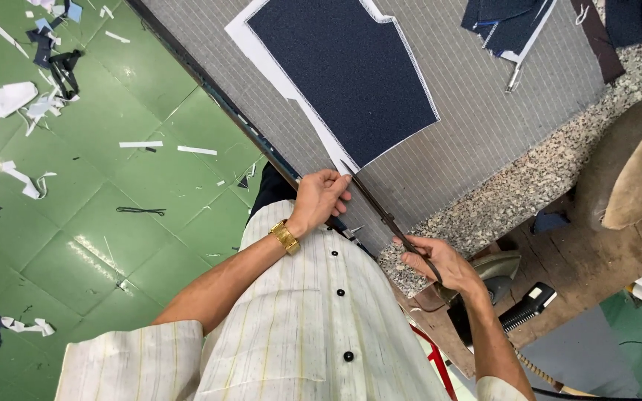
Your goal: The person irons a white paper pattern on a work table, then places a dark blue fabric piece on top and irons it again. They use shears to cut the fabric along the edges of the pattern, trimming the excess material.
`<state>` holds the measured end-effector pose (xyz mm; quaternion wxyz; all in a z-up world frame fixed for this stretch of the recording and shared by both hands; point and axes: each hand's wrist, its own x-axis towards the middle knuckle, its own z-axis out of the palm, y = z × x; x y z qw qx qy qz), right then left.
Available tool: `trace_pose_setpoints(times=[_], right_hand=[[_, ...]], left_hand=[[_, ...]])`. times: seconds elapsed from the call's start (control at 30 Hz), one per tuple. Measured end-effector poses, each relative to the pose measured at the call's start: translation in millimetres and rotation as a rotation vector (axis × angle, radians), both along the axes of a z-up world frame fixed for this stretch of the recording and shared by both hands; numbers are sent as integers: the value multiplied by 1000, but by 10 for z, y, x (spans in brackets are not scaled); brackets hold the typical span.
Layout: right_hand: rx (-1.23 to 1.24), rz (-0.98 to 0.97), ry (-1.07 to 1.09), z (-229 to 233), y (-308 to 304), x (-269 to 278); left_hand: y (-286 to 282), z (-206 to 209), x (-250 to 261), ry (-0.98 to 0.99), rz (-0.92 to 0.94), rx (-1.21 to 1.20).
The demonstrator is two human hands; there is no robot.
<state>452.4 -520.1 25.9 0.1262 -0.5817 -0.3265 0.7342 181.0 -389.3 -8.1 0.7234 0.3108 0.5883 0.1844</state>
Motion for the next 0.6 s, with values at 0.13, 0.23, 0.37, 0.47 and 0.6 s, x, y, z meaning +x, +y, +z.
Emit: trace_pose_setpoints(times=[0.13,0.23,0.37,0.47,0.6], right_hand=[[-26,18,-23,-26,33,18],[-37,18,-7,-52,49,2],[-43,5,-7,-6,94,-36],[-40,9,-23,14,130,-54],[-37,28,-33,9,144,-57]], left_hand=[[-11,-123,-31,-69,28,-24],[12,-123,-54,-104,37,-32],[18,-115,-74,-126,36,-39],[19,-144,-87,-140,33,-54],[20,-148,-95,-159,33,-46]])
